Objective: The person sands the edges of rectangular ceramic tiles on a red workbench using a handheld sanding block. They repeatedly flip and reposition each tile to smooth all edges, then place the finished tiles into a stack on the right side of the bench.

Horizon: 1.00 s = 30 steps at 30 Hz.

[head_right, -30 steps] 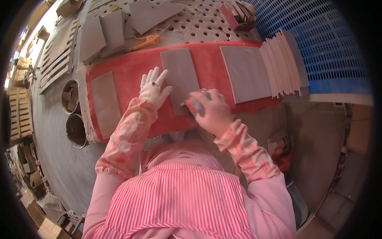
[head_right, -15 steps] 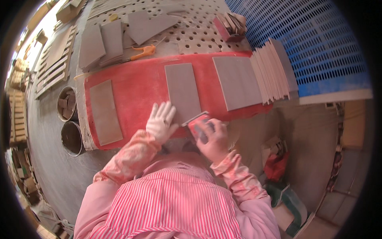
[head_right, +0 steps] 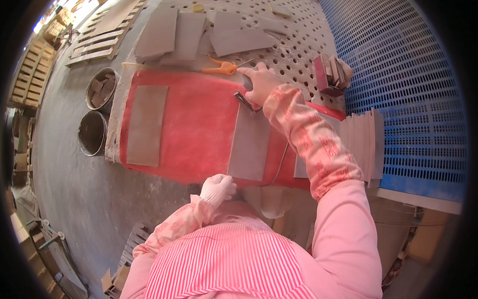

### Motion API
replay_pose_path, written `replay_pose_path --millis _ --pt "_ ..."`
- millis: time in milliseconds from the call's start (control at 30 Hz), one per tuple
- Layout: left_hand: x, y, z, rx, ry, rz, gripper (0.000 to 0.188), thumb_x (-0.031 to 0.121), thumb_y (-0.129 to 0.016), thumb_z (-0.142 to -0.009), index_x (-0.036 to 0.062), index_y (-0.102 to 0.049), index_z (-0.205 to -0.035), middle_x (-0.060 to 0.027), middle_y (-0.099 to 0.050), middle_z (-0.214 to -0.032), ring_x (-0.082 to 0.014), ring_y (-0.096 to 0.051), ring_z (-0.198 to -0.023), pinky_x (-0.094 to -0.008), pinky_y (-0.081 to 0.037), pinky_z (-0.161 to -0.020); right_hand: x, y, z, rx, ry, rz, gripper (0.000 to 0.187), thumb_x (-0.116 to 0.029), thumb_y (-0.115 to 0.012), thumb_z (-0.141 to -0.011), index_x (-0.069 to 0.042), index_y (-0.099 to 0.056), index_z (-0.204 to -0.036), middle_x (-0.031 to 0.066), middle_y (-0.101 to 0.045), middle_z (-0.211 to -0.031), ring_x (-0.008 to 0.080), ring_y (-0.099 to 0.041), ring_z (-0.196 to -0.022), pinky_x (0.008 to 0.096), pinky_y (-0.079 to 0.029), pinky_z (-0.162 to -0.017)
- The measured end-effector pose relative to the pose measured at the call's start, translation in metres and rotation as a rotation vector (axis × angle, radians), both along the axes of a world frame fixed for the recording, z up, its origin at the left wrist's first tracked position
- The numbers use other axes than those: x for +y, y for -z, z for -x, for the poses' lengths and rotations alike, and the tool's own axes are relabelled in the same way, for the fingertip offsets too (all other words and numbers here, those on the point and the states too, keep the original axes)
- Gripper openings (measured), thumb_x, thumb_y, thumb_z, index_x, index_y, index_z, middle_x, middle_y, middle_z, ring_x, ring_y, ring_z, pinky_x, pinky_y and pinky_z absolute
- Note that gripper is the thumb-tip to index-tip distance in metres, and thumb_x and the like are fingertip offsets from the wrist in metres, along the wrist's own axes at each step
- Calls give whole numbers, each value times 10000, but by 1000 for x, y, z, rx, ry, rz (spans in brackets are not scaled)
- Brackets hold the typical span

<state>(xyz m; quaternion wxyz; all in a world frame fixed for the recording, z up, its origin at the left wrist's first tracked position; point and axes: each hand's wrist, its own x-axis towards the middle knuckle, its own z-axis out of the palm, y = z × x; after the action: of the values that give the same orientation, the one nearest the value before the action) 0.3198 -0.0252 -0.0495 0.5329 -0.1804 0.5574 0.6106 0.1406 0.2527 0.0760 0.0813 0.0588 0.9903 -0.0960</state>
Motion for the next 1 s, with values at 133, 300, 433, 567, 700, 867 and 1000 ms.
replay_pose_path --millis 133,300,433,567,700,867,1000 --pt "4 18 -7 -41 -121 -64 294 270 -643 -1105 -3 -688 -1205 -117 -784 -1080 -203 -758 -896 -365 -639 -787 -20 -6 -9 -130 -170 -82 752 -203 -783 -852 -325 -602 -1572 178 -587 -1419 457 -594 -1301 522 -558 -1085" --pt "-4 30 -13 -42 -217 -247 265 202 -630 -1088 -20 -680 -1224 -155 -784 -1113 -268 -780 -960 -414 -659 -860 -66 2 -95 -42 -289 10 623 -310 -833 -878 -300 -668 -1478 163 -616 -1314 431 -653 -1119 515 -603 -938" --pt "-26 25 1 -7 -98 -202 272 158 -596 -1051 -28 -686 -1228 -177 -784 -1109 -305 -784 -982 -446 -652 -901 -94 -3 -172 -46 -338 138 618 -263 -846 -843 -305 -692 -1440 152 -606 -1310 418 -643 -1089 504 -612 -904" --pt "-45 17 32 212 75 55 260 108 -558 -1006 34 -734 -1182 -133 -781 -981 -268 -774 -909 -432 -640 -860 -96 -11 -242 37 -208 275 668 -182 -844 -806 -310 -690 -1443 146 -599 -1336 426 -626 -1136 497 -615 -926" --pt "-14 1 49 902 380 351 540 247 -718 -954 61 -636 -1454 -146 -730 -1241 -260 -760 -920 -433 -616 -918 -77 -21 -311 147 105 346 685 -140 -829 -775 -295 -707 -1431 141 -602 -1345 426 -612 -1186 516 -595 -979" --pt "75 -29 70 1217 829 482 994 390 -851 -863 85 -392 -1691 -192 -348 -1752 -381 -600 -1426 -447 -505 -1195 -46 -26 -383 283 383 309 694 -159 -849 -757 -282 -717 -1427 124 -608 -1307 389 -623 -1156 508 -580 -988" --pt "137 -40 72 1162 940 460 1035 409 -863 -853 74 -368 -1697 -213 -238 -1803 -405 -439 -1571 -450 -438 -1268 -28 -18 -421 367 507 281 702 -154 -874 -747 -263 -719 -1423 105 -614 -1293 372 -639 -1123 492 -580 -974"
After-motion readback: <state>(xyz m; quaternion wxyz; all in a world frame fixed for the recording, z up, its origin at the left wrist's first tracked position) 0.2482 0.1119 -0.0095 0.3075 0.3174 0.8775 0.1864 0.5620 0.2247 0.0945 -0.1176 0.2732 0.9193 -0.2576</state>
